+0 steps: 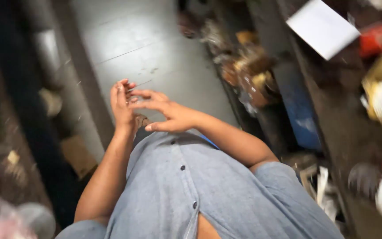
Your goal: The person rolls a sheet of parchment paper into a cone, trims the tip with scissors, and fills it with white frosting from a bowl using a spatula.
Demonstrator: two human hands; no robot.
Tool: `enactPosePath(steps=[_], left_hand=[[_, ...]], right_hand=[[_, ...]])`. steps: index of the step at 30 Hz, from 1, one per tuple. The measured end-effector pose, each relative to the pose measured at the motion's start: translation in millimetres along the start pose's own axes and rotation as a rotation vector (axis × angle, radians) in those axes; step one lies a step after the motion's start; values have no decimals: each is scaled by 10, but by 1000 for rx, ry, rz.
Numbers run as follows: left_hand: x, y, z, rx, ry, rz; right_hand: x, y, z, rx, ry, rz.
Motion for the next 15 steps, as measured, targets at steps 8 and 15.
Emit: enactPosePath(steps=[8,15], left_hand=[[-504,-395,-1084,-186,-551,112],[-1351,-791,-2125,-532,-369,284]], right_hand=[[142,1554,467,295,-330,-255],[115,2801,523,330,-151,-109]])
Point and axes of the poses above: each hand's wrist, its own y-axis towards the middle knuckle, its own z-axis out of the palm, x = y × z, the point moved 3 cm from there along y, towards the middle knuckle, and after that the axes turned 10 degrees about x, right-handed, at the moved point
